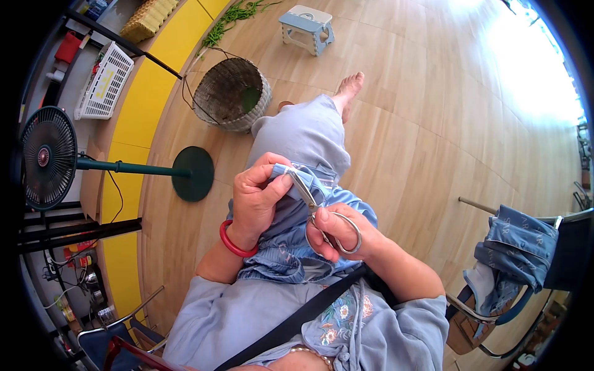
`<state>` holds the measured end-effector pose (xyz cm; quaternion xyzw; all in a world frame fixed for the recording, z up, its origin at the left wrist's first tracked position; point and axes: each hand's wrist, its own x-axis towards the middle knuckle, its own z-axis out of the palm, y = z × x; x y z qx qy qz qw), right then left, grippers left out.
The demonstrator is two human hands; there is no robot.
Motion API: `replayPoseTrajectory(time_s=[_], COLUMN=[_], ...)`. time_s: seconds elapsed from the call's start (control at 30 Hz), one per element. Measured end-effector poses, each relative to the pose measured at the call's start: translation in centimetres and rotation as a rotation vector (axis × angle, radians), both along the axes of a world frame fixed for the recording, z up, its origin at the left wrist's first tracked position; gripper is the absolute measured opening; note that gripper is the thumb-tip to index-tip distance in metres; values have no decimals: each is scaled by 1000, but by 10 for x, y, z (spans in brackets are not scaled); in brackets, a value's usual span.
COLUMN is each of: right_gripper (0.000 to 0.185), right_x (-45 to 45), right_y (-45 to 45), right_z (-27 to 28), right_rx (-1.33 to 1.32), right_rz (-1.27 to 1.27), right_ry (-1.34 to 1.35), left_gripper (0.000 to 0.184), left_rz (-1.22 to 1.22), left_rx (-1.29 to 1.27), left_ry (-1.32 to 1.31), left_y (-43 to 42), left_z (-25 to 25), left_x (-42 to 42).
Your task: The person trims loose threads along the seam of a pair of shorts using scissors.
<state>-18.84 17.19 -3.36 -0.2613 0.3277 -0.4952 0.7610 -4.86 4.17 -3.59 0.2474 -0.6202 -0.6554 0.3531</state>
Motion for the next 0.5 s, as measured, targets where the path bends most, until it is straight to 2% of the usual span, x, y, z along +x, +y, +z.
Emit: replayPoseTrajectory(time_s=[0.5], right_gripper=[59], right_x=[1], right_y=[-1], right_z=[-1], right_rx=[-12], right_rz=[19], right_ry=[-12], left_gripper=[3], left_rz=[-3], left_rx=[-7], left_ry=[7], left_y=[1], left_z=[0], left_x=[0])
